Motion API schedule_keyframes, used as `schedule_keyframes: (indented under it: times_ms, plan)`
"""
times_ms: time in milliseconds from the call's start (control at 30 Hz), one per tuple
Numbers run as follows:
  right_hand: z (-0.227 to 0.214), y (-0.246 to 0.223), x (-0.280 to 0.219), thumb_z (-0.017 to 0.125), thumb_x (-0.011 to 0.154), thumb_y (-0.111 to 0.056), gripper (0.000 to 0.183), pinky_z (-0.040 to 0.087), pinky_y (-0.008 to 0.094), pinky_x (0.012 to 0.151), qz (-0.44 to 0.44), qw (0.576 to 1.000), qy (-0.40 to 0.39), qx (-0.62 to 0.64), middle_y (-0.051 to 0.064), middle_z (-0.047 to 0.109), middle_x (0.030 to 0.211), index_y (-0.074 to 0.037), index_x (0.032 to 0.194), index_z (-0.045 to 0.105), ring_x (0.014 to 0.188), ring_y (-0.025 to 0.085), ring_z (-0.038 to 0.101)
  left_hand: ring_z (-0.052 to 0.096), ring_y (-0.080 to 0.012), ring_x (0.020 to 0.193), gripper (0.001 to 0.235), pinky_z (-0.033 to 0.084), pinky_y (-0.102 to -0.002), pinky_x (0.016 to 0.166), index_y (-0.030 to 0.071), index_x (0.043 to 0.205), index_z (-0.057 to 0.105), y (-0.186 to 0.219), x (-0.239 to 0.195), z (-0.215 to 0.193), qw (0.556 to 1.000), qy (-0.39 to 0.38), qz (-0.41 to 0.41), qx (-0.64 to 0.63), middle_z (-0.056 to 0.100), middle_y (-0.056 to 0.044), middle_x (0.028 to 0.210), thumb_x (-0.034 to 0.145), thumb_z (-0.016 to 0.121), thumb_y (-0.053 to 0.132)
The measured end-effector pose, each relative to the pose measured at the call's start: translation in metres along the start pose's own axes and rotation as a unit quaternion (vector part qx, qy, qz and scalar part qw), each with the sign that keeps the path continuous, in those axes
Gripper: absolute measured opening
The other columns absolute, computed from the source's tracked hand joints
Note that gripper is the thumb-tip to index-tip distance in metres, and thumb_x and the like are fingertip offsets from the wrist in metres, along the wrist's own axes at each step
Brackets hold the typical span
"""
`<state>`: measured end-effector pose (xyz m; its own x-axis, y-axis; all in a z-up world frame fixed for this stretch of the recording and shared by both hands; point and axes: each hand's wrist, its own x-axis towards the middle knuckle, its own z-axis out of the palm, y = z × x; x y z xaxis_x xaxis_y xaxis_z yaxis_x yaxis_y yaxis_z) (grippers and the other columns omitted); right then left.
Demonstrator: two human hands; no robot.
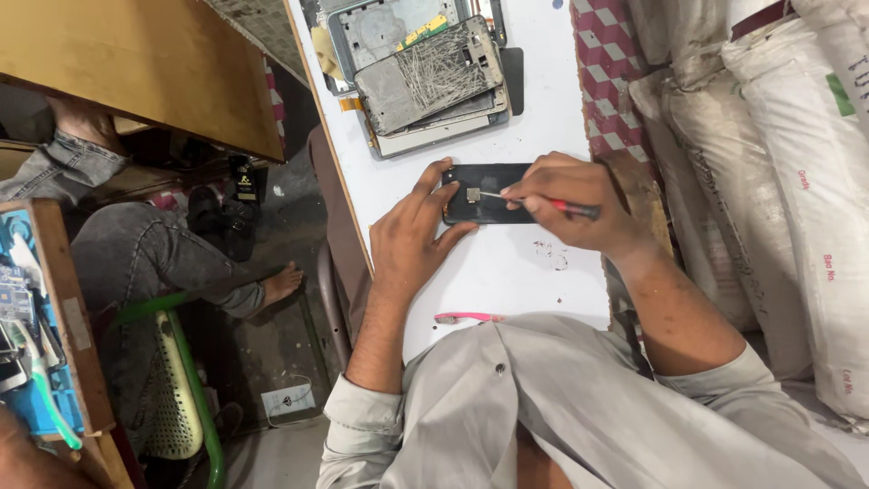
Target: The person uses a screwdriver to pry and adjust a small component on the back of a black smartphone. They repeatedly lift and reseat the part while holding the phone steady on a white work surface.
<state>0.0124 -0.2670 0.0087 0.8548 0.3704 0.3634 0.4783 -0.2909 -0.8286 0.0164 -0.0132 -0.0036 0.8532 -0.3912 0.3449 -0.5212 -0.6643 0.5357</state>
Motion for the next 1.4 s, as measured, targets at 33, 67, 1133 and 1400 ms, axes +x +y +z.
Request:
schedule_keyframes:
  times_ms: [33,67,1133,1400]
  plan:
    - [0.001,0.0,0.004,0.068,0.094,-0.014,0.016,0.054,0.034,0.08,-0.02,0.999,-0.012,-0.028,0.007,0.073,0.09,-0.003,0.104,0.074,0.087,0.02,0.07,0.073,-0.0183,0.091,0.056,0.06,-0.032,0.075,0.006,0.113,0.07,0.0,0.0,0.0,1.0,0.0,-0.001,0.001,0.061,-0.001,0.143,0.07,0.091,0.034]
    - [0.002,0.0,0.006,0.071,0.089,-0.01,0.014,0.052,0.036,0.082,-0.039,0.997,-0.025,-0.056,0.007,0.073,0.09,-0.004,0.102,0.074,0.087,0.021,0.069,0.073,-0.0181,0.091,0.055,0.06,-0.032,0.074,0.006,0.112,0.07,0.0,0.0,0.001,1.0,0.0,-0.001,0.002,0.061,-0.001,0.143,0.07,0.091,0.034]
    - [0.008,0.002,0.009,0.082,0.079,-0.01,0.021,0.051,0.037,0.082,-0.057,0.994,-0.028,-0.087,0.003,0.073,0.094,-0.008,0.098,0.072,0.092,0.022,0.069,0.068,-0.0112,0.071,0.017,0.055,-0.028,0.058,0.013,0.088,0.073,-0.006,-0.006,0.011,0.997,0.041,0.032,0.058,0.067,-0.004,0.138,0.084,0.086,0.023]
    - [0.012,0.002,0.009,0.083,0.079,-0.008,0.02,0.049,0.036,0.079,-0.059,0.992,-0.015,-0.109,0.003,0.073,0.092,-0.009,0.096,0.073,0.091,0.021,0.07,0.067,-0.0115,0.07,0.019,0.054,-0.029,0.058,0.012,0.087,0.072,-0.005,-0.006,0.01,0.997,0.047,0.036,0.056,0.067,-0.004,0.138,0.085,0.087,0.023]
